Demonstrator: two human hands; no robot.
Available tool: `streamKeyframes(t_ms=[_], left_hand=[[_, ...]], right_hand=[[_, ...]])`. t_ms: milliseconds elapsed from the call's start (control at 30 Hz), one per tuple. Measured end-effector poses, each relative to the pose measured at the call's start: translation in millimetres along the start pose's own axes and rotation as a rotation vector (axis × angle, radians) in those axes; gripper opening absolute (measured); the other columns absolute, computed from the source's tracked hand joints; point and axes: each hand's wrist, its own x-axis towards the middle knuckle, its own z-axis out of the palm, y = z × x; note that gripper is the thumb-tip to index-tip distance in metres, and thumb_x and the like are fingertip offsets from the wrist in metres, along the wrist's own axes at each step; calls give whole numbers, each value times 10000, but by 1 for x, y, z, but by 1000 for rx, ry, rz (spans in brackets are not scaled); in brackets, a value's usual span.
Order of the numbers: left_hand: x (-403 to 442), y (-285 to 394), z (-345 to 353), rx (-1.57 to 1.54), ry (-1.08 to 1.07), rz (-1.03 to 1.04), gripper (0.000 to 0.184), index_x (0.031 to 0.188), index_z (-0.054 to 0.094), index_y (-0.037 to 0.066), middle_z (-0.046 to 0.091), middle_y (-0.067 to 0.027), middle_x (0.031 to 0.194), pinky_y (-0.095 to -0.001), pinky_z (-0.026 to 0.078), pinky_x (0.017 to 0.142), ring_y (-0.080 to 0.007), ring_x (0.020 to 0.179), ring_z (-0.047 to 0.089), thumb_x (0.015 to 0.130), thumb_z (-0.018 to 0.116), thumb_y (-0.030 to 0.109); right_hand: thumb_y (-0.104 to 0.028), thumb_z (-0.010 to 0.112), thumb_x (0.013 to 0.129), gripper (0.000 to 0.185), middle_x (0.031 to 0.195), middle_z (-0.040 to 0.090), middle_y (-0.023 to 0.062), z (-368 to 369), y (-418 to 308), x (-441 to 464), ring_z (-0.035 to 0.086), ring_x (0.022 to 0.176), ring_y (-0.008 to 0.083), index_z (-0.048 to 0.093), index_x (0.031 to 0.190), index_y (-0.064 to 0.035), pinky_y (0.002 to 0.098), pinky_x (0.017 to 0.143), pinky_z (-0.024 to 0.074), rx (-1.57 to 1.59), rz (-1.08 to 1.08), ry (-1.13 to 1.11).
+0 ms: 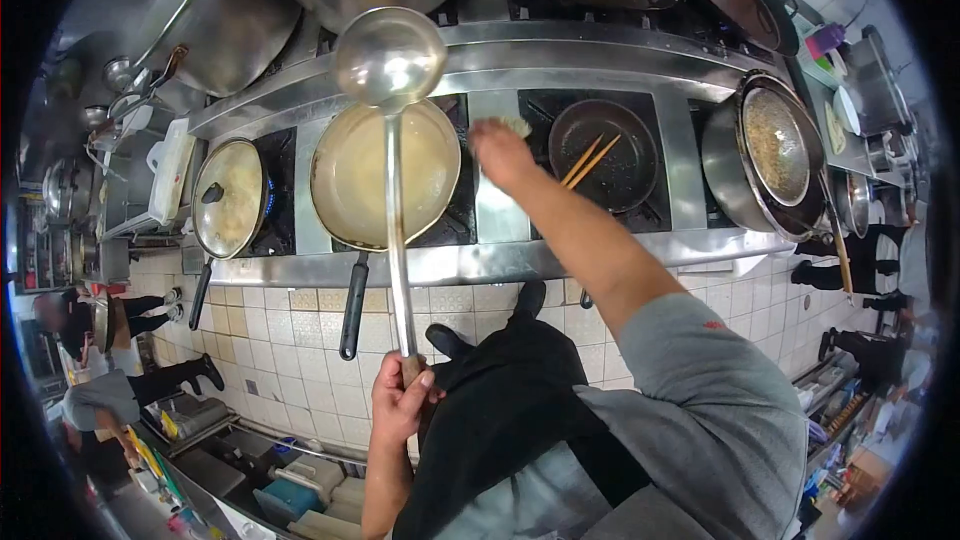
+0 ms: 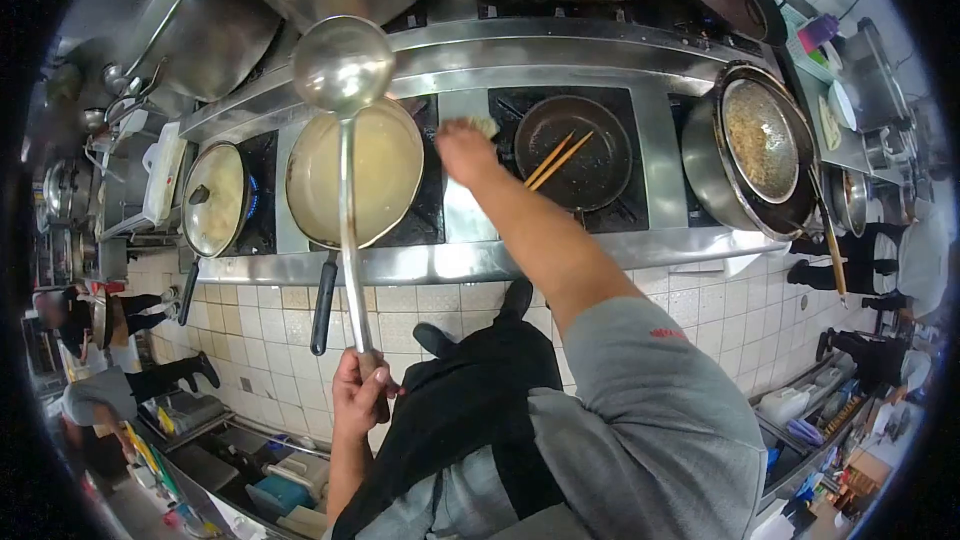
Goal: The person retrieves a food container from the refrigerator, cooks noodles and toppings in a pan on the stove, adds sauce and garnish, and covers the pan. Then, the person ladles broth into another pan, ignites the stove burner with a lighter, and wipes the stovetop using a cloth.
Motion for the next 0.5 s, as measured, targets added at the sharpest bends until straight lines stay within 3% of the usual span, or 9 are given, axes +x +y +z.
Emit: streamKeyframes(t_ms=[33, 133, 267, 400, 467, 500], left_hand=[[4, -3, -1, -8, -5, 3, 169, 1017, 465, 33, 524, -42, 757, -331, 558, 605, -122, 569, 535, 890, 573, 55], [20, -7, 0, 40, -102, -69, 169, 1025, 482, 46, 515, -25, 769, -303, 543, 594, -107, 588, 528, 897, 587, 78], [44, -30, -1, 102, -183, -99, 200, 1050, 498, 36, 534, -11, 794, -273, 525, 579, -88, 607, 531, 900, 615, 98], [62, -60, -3, 227, -212, -88, 258, 1078, 511, 17, 539, -23, 763, -264, 501, 509, -89, 583, 542, 894, 638, 146], [70, -78, -6, 244, -230, -72, 254, 1082, 516, 23, 538, -21, 754, -262, 494, 504, -89, 574, 537, 897, 633, 151], [74, -86, -7, 270, -258, -60, 250, 1086, 520, 30, 536, -19, 745, -259, 488, 500, -88, 565, 532, 900, 629, 156]], right_hand=[[-66, 509, 812, 187, 1078, 611, 202, -12, -19, -17, 592, 1039, 350, 630, 934, 7, 433, 874, 504, 83, 39, -65], [-47, 515, 792, 210, 1098, 605, 201, -16, -61, -86, 568, 1083, 352, 622, 957, 26, 421, 895, 495, 108, -4, 55], [-9, 562, 754, 253, 1140, 628, 166, -57, -99, -150, 604, 1064, 335, 656, 985, -56, 393, 932, 475, 280, 59, -174], [-7, 600, 716, 291, 1111, 644, 157, -91, -103, -183, 615, 1032, 332, 659, 995, -64, 399, 910, 483, 364, 137, -321], [-44, 626, 730, 263, 999, 653, 147, -115, -101, -192, 629, 949, 325, 657, 991, -50, 372, 851, 501, 519, 338, -383], [-44, 626, 730, 263, 999, 653, 147, -119, -96, -202, 629, 949, 325, 657, 991, -50, 372, 851, 501, 519, 330, -389]])
